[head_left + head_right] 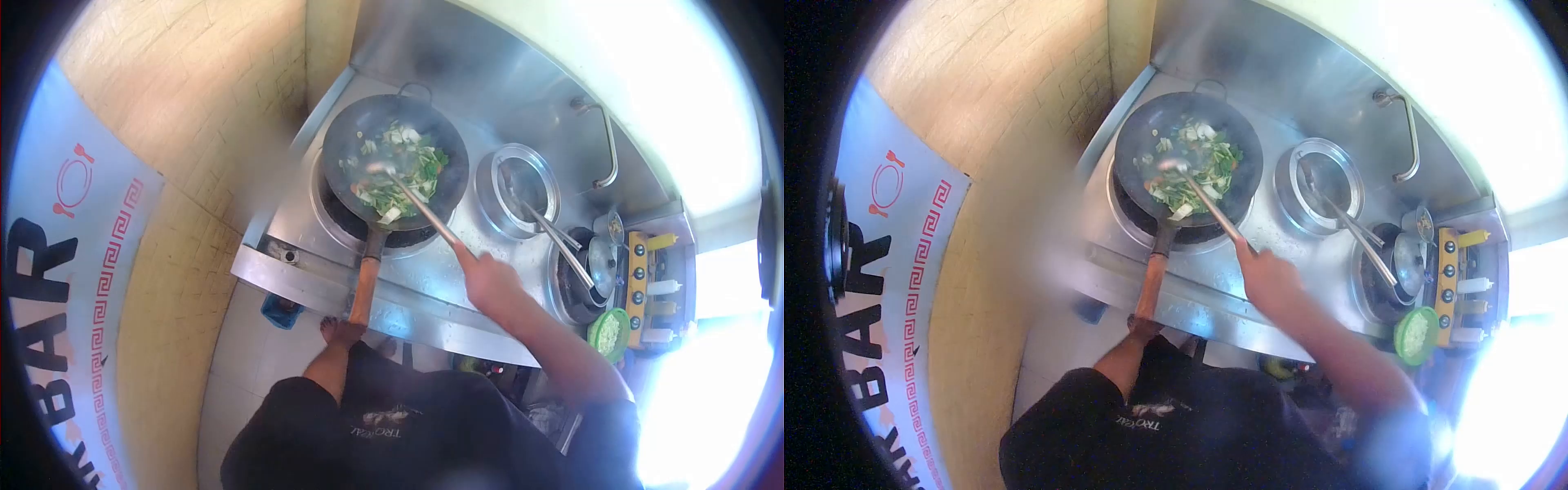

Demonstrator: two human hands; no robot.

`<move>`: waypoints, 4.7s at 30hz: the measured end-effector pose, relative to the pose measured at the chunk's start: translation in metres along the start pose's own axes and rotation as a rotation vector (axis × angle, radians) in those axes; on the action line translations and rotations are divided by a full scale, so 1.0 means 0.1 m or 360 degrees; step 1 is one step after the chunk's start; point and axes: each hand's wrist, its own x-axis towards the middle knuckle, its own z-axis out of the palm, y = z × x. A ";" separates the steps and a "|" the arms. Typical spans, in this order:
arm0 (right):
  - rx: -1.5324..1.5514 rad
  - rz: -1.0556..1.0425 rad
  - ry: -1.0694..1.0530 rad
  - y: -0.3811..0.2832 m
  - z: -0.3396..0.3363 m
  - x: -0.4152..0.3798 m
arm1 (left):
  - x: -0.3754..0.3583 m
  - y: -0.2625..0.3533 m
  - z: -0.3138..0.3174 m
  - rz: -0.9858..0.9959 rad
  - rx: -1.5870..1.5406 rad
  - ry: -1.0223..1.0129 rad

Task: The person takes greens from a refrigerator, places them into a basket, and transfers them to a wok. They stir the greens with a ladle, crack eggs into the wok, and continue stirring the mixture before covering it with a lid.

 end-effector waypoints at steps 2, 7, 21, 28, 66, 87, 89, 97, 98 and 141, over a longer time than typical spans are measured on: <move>-0.0103 0.0004 -0.0010 0.26 0.08 -0.16 | -0.10 0.09 0.12 0.0061 0.0095 0.0200; 0.0111 0.0070 0.0226 0.31 0.06 0.15 | -1.29 0.49 -0.19 0.0112 -0.0028 0.0120; -0.0104 0.0138 0.0277 0.35 -0.23 -0.48 | -3.17 2.22 0.56 0.0682 -0.1225 -0.0567; -0.0374 0.0256 0.0181 0.31 -0.74 -1.20 | -2.77 2.35 0.28 0.0699 -0.1034 -0.0504; 0.1360 0.0341 0.0678 0.05 0.79 -0.96 | -2.31 2.14 -0.03 0.0656 -0.0717 -0.0358; 0.0654 0.0312 0.0188 -0.16 0.41 -0.40 | -2.33 2.10 0.00 0.0679 -0.0873 -0.0294; 0.0725 0.0341 0.0504 -0.15 0.54 -0.01 | -2.34 2.11 -0.01 0.0686 -0.0815 -0.0344; 0.0381 0.0372 0.0256 -0.18 0.30 -0.51 | -2.34 2.12 -0.03 0.0617 -0.0793 -0.0359; 0.0409 0.0491 0.0300 -0.14 0.32 -0.42 | -2.34 2.13 -0.04 0.0631 -0.0776 -0.0401; 0.0258 0.0539 0.0137 -0.19 -0.19 -0.97 | -2.29 2.14 -0.15 0.0498 -0.0799 -0.0631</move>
